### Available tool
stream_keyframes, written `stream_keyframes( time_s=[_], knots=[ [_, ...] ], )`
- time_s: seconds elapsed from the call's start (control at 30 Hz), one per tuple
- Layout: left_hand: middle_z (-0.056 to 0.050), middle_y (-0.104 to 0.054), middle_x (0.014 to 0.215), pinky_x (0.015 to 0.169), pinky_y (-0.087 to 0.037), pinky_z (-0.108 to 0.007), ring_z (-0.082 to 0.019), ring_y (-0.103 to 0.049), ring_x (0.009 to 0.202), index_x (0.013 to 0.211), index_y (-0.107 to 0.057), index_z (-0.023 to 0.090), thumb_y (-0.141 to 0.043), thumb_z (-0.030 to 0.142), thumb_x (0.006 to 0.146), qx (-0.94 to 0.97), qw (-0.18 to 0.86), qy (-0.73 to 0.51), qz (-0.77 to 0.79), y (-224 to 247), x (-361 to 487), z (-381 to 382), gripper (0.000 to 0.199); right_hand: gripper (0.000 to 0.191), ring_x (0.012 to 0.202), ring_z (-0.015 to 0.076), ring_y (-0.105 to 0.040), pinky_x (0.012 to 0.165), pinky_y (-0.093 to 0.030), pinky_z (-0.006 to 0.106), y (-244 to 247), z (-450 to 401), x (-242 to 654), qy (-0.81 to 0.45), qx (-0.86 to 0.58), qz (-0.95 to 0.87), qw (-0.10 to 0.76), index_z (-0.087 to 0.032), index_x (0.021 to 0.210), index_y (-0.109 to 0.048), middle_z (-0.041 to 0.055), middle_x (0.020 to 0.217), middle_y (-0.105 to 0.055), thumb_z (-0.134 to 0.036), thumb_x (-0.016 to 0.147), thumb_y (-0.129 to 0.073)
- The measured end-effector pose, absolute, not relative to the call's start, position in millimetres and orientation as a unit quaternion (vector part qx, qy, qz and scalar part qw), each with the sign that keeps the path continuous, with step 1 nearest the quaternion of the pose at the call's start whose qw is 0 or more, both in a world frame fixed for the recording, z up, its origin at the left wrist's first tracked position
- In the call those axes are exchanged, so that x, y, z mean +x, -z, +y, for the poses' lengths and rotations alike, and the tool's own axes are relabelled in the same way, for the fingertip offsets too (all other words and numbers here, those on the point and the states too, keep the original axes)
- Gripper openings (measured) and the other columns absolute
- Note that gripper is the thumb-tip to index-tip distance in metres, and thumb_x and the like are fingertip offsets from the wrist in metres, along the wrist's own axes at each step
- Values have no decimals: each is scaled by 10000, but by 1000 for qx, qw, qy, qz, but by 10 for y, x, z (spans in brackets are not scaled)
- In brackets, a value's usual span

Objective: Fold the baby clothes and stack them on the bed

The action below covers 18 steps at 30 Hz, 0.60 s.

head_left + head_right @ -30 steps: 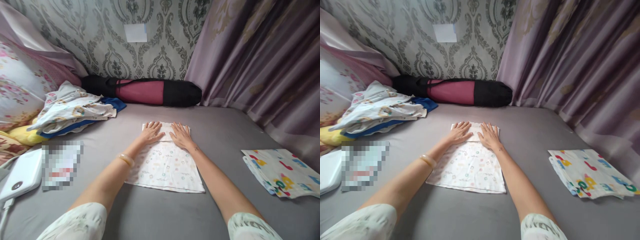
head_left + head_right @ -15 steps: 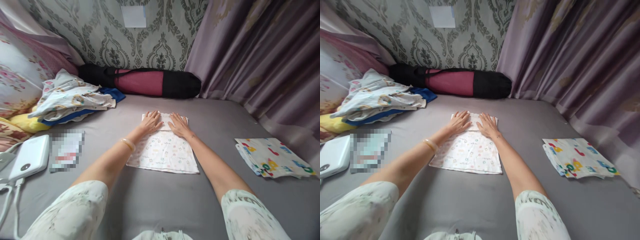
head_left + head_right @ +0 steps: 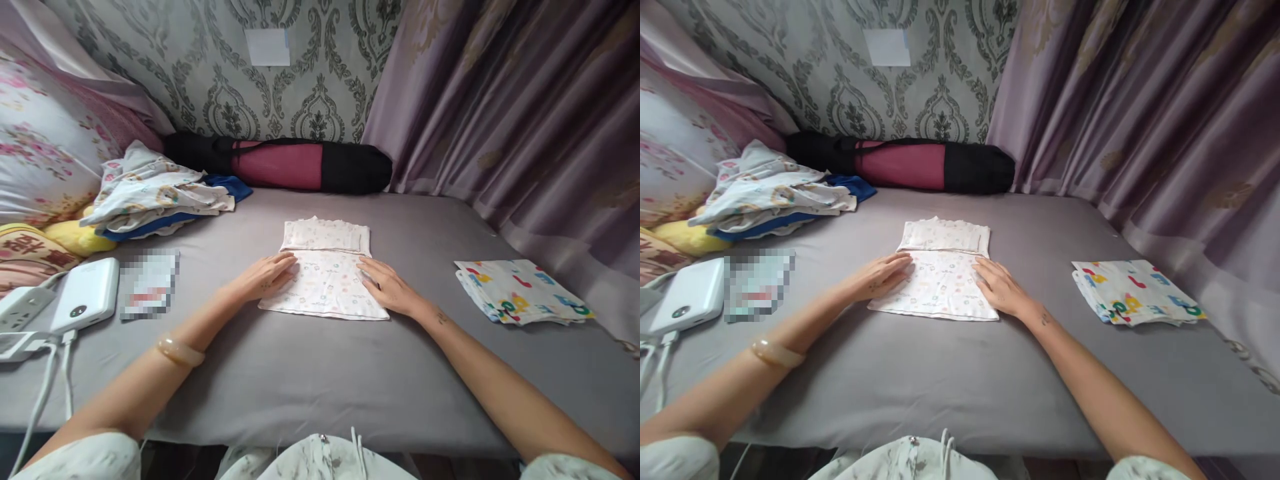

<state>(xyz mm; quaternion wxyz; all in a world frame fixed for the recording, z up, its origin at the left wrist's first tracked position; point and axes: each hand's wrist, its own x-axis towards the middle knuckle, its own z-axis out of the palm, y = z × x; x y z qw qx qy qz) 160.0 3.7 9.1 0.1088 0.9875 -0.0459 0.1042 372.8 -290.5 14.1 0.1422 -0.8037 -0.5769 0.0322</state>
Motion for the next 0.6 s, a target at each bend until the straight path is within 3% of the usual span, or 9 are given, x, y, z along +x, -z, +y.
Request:
stream_keyframes(
  time_s=[0.13, 0.23, 0.37, 0.6],
  knots=[
    [-116, -533, 1400, 1077, -408, -390, -248, -490, 1304, 1286, -566, 221, -365, 391, 1003, 985, 126, -111, -43, -154, 1325, -55, 388, 393, 1307, 211, -487, 1108, -388, 384, -236, -3186, 3521, -34, -786, -590, 181, -243, 1268, -623, 75, 1402, -549, -294, 974, -368],
    [-98, -601, 1293, 1003, -462, -360, -227, -574, 1184, 1176, -640, 250, -454, 440, 972, 980, 160, -108, -49, -231, 1164, -144, 335, 342, 1197, 217, -566, 1025, -465, 386, -341, -3327, 3376, -50, -775, -598, 196, -283, 1157, -676, 66, 1276, -630, -301, 983, -382],
    [-68, -645, 1122, 872, -499, -290, -180, -626, 994, 1059, -678, 247, -532, 471, 936, 975, 196, -80, -60, -289, 1019, -209, 294, 275, 1118, 221, -600, 966, -495, 382, -398, -3435, 3290, -57, -758, -617, 204, -268, 1082, -693, 79, 1146, -674, -328, 978, -445],
    [-39, -675, 1071, 868, -476, -263, -157, -627, 979, 1007, -687, 238, -456, 341, 987, 977, 190, -72, -69, -302, 934, -207, 253, 261, 1043, 215, -623, 917, -512, 379, -427, -3505, 3317, -56, -733, -656, 170, -248, 1075, -684, 79, 1102, -693, -277, 991, -438]
  ],
)
